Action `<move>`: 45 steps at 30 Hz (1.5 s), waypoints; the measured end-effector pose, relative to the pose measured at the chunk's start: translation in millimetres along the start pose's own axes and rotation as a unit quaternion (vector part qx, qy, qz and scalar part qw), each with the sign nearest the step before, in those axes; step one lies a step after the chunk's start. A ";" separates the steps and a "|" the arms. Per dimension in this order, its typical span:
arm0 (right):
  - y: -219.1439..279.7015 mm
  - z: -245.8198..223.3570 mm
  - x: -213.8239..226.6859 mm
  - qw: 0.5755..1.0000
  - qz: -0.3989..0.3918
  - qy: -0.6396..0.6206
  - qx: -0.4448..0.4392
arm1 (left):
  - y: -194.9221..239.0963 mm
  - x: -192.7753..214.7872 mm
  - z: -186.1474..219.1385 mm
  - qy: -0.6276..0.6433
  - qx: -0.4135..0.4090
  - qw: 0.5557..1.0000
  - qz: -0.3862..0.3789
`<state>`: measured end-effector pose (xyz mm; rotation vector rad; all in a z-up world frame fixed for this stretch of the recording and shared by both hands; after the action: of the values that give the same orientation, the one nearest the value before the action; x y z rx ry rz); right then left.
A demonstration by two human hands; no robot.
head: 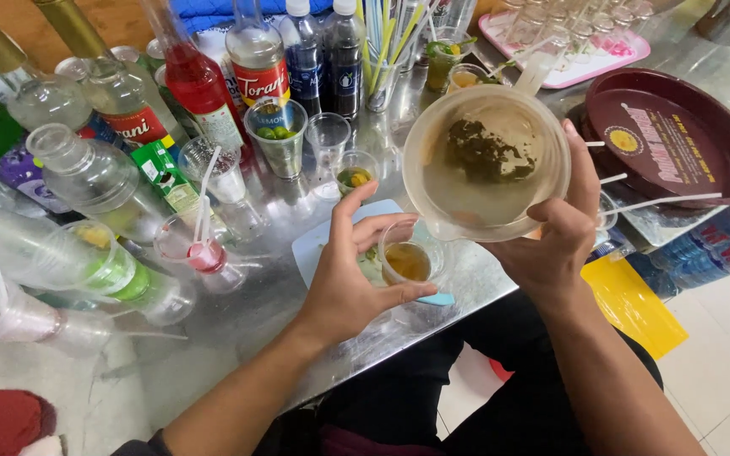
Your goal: Slicing a lime and mixing various liquid ingredients to prepare beverages at a coffee shop counter.
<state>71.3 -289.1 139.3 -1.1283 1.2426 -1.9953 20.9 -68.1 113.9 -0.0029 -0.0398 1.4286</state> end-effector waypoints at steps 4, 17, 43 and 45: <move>4.3 3.2 3.4 1.000 0.013 0.000 0.021 | -0.9 -3.4 3.3 -0.012 0.021 1.000 0.005; 3.8 0.1 8.3 1.000 0.000 0.013 0.008 | -2.3 -10.7 3.5 -0.024 -0.030 0.999 0.013; -13.5 11.4 11.5 0.999 0.006 0.006 0.049 | -27.9 0.6 8.1 0.030 0.001 0.994 -0.105; -21.6 12.5 13.7 0.999 -0.006 -0.004 0.045 | -33.6 1.8 9.9 0.050 -0.013 0.989 -0.137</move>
<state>74.8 -296.0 166.7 -1.1010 1.1322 -2.0330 54.1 -71.3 124.7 -0.0882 0.0232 1.1517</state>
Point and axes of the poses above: each hand's wrist, its own y-axis away from the middle knuckle, its own x-axis out of the back of the hand, z = x × y, the point moved 4 cm from there along -y, towards the middle knuckle, and after that the axes turned 13 degrees about x, right-handed, at the moved point
